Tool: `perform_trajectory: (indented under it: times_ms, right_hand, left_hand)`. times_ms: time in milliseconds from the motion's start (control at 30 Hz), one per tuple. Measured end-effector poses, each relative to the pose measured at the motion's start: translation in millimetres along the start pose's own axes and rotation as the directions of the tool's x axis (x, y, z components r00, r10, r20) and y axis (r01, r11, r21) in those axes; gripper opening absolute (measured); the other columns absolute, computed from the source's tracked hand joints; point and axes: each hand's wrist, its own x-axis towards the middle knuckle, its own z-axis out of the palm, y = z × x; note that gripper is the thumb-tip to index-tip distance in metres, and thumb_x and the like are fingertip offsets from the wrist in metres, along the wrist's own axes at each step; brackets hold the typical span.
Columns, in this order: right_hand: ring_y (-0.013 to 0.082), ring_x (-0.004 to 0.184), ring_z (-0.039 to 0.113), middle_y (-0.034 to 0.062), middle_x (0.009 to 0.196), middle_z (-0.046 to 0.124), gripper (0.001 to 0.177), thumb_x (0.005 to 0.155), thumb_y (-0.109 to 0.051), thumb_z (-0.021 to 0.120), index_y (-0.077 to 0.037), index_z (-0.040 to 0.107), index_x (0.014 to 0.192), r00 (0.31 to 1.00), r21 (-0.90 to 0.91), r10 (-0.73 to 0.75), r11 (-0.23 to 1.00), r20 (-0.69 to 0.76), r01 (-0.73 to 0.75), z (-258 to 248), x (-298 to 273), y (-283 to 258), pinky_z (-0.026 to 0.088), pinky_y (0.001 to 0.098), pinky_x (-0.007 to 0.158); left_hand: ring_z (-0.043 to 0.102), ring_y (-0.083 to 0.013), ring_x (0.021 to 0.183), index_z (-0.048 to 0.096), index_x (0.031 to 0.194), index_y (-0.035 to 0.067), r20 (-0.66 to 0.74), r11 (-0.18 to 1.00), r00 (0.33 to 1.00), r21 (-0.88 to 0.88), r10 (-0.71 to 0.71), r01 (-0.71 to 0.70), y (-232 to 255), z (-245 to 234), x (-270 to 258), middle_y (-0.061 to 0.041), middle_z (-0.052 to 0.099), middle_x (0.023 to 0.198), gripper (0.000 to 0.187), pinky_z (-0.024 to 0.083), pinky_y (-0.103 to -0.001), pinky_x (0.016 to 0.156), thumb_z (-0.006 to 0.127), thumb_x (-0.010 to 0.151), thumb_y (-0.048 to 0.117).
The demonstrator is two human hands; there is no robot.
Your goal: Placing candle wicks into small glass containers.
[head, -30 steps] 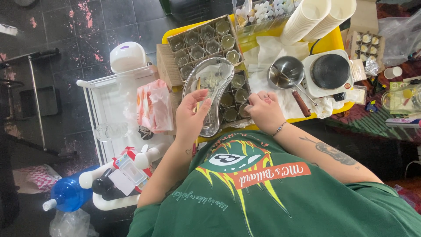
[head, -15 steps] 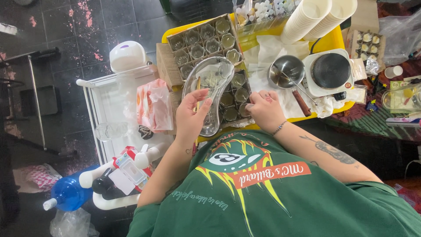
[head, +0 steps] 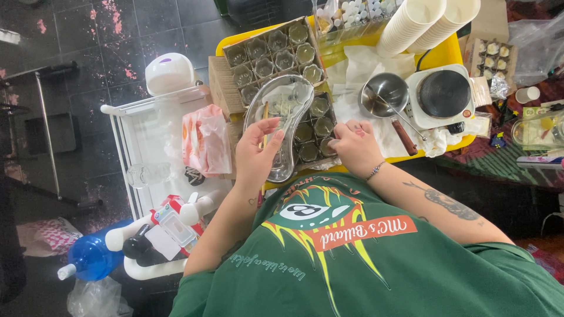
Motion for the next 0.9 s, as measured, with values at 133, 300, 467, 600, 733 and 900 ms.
perform_trajectory:
  times_ms: [133, 300, 467, 600, 733, 900]
  right_hand:
    - [0.0209, 0.096, 0.052, -0.0023, 0.093, 0.056, 0.021, 0.073, -0.012, 0.066, -0.026, 0.078, 0.084, 0.999, 0.008, 0.026, 1.0, 0.023, -0.026, -6.5, -2.1, 1.3, 0.035, 0.0402, 0.091]
    - [0.0194, 0.094, 0.053, -0.0045, 0.09, 0.056, 0.021, 0.08, -0.014, 0.068, -0.03, 0.08, 0.086, 0.992, 0.067, 0.123, 0.99, -0.003, -0.122, -28.3, 0.8, 9.0, 0.033, 0.0412, 0.089]
    - [0.0191, 0.095, 0.054, -0.0036, 0.096, 0.058, 0.012, 0.084, -0.02, 0.075, -0.028, 0.08, 0.092, 0.981, 0.085, 0.123, 0.99, -0.148, -0.111, -46.5, 22.5, 21.0, 0.032, 0.0424, 0.089]
    - [0.0192, 0.097, 0.055, -0.0043, 0.098, 0.059, 0.01, 0.085, -0.02, 0.08, -0.027, 0.079, 0.092, 0.967, 0.131, 0.068, 0.991, -0.244, -0.037, -58.7, 62.2, 18.8, 0.034, 0.0405, 0.09]
    - [0.0218, 0.098, 0.055, -0.0026, 0.097, 0.058, 0.01, 0.084, -0.021, 0.081, -0.023, 0.078, 0.093, 0.955, 0.14, -0.065, 0.984, -0.29, 0.11, -48.7, 110.1, 13.6, 0.034, 0.0405, 0.09]
    - [0.0206, 0.1, 0.055, -0.0031, 0.098, 0.057, 0.018, 0.084, -0.012, 0.073, -0.029, 0.077, 0.088, 0.967, 0.145, -0.222, 0.96, -0.128, 0.239, -1.9, 148.3, 17.7, 0.036, 0.0395, 0.096]
  left_hand:
    - [0.059, -0.011, 0.112, 0.065, 0.128, 0.0, -0.005, 0.999, 0.999, -0.023, -0.038, 0.038, -0.8, -1.5, -1.0, -0.005, 0.067, 0.119, 0.033, 0.05, -0.025, 0.096, 0.072, 0.099, 0.012]
    - [0.059, -0.0115, 0.111, 0.065, 0.129, 0.0, -0.018, 1.0, 1.0, -0.017, -0.026, 0.025, 2.2, -2.6, -2.2, -0.005, 0.066, 0.119, 0.033, 0.05, -0.025, 0.095, 0.071, 0.099, 0.012]
    - [0.06, -0.0118, 0.112, 0.065, 0.128, 0.0, -0.038, 1.0, 0.999, 0.008, -0.001, 0.001, 5.9, -5.2, -5.4, -0.006, 0.066, 0.12, 0.032, 0.049, -0.026, 0.099, 0.071, 0.1, 0.013]
    - [0.061, -0.0112, 0.108, 0.065, 0.127, 0.0, -0.084, 0.999, 0.996, 0.051, -0.017, 0.021, 3.0, -11.1, -12.4, -0.006, 0.067, 0.116, 0.031, 0.05, -0.026, 0.094, 0.07, 0.099, 0.014]
    - [0.062, -0.0104, 0.103, 0.066, 0.127, 0.001, -0.137, 0.996, 0.989, 0.064, -0.057, 0.066, -3.3, -17.6, -22.5, -0.005, 0.068, 0.112, 0.031, 0.051, -0.025, 0.09, 0.07, 0.099, 0.014]
    - [0.064, -0.0148, 0.105, 0.069, 0.121, 0.001, -0.225, 0.959, 0.971, 0.285, 0.075, -0.008, 5.9, -25.5, -33.5, -0.007, 0.069, 0.111, 0.027, 0.05, -0.029, 0.095, 0.071, 0.098, 0.016]
